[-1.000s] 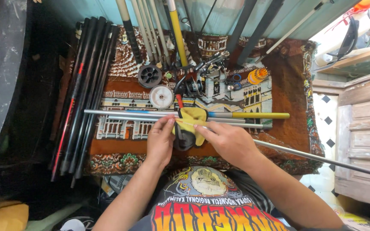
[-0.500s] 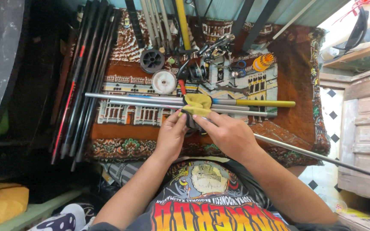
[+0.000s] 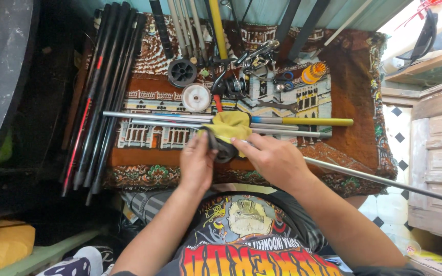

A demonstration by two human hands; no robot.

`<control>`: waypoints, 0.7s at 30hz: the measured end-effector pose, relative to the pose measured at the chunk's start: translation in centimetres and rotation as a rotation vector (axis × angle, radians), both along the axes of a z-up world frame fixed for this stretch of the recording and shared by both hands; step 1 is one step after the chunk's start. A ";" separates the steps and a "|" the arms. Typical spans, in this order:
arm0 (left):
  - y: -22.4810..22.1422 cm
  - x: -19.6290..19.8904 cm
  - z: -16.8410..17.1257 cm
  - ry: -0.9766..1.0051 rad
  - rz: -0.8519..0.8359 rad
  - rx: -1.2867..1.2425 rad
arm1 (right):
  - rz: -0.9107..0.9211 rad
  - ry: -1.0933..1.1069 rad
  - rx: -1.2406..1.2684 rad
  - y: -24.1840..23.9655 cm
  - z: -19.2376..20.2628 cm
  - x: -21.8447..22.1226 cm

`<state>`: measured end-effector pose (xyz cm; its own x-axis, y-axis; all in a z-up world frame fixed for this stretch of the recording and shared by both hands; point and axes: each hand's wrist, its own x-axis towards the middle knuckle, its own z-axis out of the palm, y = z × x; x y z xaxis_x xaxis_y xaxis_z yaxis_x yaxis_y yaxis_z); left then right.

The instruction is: Wiping down various fishing rod sections using a cleaning cloth.

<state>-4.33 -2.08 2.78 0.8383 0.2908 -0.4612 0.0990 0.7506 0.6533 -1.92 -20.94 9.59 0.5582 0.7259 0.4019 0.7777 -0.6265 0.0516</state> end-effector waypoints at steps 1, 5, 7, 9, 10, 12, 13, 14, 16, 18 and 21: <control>-0.5 -0.1 -1.0 -0.002 0.001 0.001 | 0.001 -0.002 0.001 0.2 -0.2 -0.1; 0.1 0.0 -2.4 0.030 -0.016 0.031 | 0.031 0.030 0.013 0.3 -0.1 -0.3; 1.9 0.2 -2.4 0.040 0.004 0.075 | 0.016 0.045 0.007 -0.5 -0.1 -0.3; 3.9 0.6 -3.1 0.005 0.115 0.109 | 0.005 -0.005 -0.011 -1.6 -0.7 0.0; 3.5 0.6 -2.6 0.003 0.114 0.107 | 0.004 -0.007 -0.013 -1.5 -0.8 0.1; 2.6 0.5 -1.7 0.031 0.050 0.151 | -0.002 -0.024 -0.026 -1.2 -1.1 0.1; 1.3 0.1 -1.3 0.032 0.048 0.149 | -0.004 -0.022 -0.028 -0.6 -1.0 -0.2; 0.1 -0.2 -0.8 0.008 -0.025 0.167 | 0.016 0.011 -0.003 0.0 -0.8 -0.2; -1.0 -0.4 -0.9 -0.020 -0.096 0.186 | 0.038 0.040 0.021 0.6 -0.8 -0.2; -0.8 -0.1 -2.0 -0.031 -0.053 0.161 | 0.027 -0.003 -0.013 0.3 -1.2 -0.1; 2.8 1.0 -3.7 -0.021 0.071 0.169 | 0.000 0.008 -0.038 -1.2 -0.7 0.4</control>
